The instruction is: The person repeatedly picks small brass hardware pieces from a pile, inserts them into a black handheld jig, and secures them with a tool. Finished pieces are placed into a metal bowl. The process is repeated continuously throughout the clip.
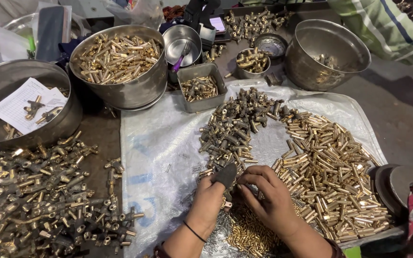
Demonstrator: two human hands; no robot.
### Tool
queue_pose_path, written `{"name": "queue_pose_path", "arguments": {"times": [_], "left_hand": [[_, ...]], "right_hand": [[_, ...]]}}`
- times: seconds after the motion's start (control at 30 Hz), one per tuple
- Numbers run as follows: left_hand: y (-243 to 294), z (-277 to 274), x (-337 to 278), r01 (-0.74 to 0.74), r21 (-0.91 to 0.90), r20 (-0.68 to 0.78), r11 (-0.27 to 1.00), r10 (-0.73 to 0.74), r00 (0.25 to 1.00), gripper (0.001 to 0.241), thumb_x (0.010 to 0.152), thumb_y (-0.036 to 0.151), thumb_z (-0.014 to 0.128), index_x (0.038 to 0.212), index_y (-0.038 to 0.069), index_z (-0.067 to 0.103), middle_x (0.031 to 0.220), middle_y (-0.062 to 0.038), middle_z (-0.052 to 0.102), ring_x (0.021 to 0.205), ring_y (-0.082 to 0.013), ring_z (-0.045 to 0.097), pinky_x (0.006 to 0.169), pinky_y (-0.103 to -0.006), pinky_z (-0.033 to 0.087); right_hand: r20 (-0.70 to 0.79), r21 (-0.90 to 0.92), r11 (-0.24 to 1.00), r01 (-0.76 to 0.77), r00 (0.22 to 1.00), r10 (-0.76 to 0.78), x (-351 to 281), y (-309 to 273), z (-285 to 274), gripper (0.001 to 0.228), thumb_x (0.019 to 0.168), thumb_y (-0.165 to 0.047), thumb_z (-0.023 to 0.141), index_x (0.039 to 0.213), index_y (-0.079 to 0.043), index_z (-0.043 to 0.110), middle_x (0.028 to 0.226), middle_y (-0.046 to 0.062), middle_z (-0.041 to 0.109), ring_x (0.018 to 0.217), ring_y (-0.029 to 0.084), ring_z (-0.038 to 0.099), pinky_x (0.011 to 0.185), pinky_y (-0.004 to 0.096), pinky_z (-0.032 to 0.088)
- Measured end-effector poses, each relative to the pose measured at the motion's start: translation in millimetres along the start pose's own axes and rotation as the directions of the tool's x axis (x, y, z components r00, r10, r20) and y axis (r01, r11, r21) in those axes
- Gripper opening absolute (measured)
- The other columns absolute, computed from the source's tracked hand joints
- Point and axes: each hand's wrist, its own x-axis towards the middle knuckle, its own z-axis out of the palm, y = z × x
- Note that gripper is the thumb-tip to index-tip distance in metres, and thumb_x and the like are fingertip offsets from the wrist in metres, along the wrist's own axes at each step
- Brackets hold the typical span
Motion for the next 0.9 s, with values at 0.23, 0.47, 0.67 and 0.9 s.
{"name": "queue_pose_path", "arguments": {"times": [0.23,0.47,0.67,0.9], "left_hand": [[-15,-6,8,-0.095,0.017,0.005,0.995,0.095,0.995,0.029,0.095,0.031,0.065,0.104,0.006,0.079,0.085,0.003,0.074,0.073,-0.0041,0.065,0.060,-0.0185,0.050],[-8,-4,6,0.032,-0.064,-0.015,0.997,-0.033,0.999,0.030,0.093,0.035,0.069,0.094,0.006,0.076,0.068,0.001,0.065,0.053,-0.0113,0.056,0.047,-0.0291,0.040],[-10,-4,9,-0.026,-0.095,0.011,0.995,0.027,1.000,0.027,0.092,0.030,0.068,0.098,0.006,0.079,0.074,0.001,0.070,0.057,-0.0096,0.058,0.050,-0.0268,0.044],[-33,-17,23,0.017,0.074,-0.018,0.997,-0.015,1.000,0.025,0.089,0.019,0.061,0.100,0.005,0.078,0.071,0.002,0.063,0.058,-0.0101,0.055,0.047,-0.0274,0.042]], "right_hand": [[-0.004,-0.022,0.999,0.040,0.999,-0.040,0,-5,-1,0.025,0.081,-0.004,0.077,0.104,-0.002,0.067,0.109,0.013,0.066,0.097,0.027,0.071,0.080,0.034,0.058],[-0.055,-0.041,0.998,0.039,0.998,-0.041,-5,-1,3,0.027,0.081,-0.004,0.077,0.105,-0.001,0.066,0.110,0.013,0.066,0.096,0.025,0.070,0.081,0.033,0.058],[-0.051,-0.071,0.996,0.056,0.997,-0.060,-2,-7,1,0.029,0.078,-0.004,0.077,0.105,-0.002,0.066,0.109,0.014,0.066,0.096,0.027,0.071,0.079,0.033,0.058],[-0.009,-0.166,0.982,0.089,0.996,-0.092,2,-14,-2,0.032,0.074,-0.006,0.081,0.102,-0.003,0.067,0.106,0.013,0.066,0.093,0.030,0.071,0.075,0.035,0.059]]}}
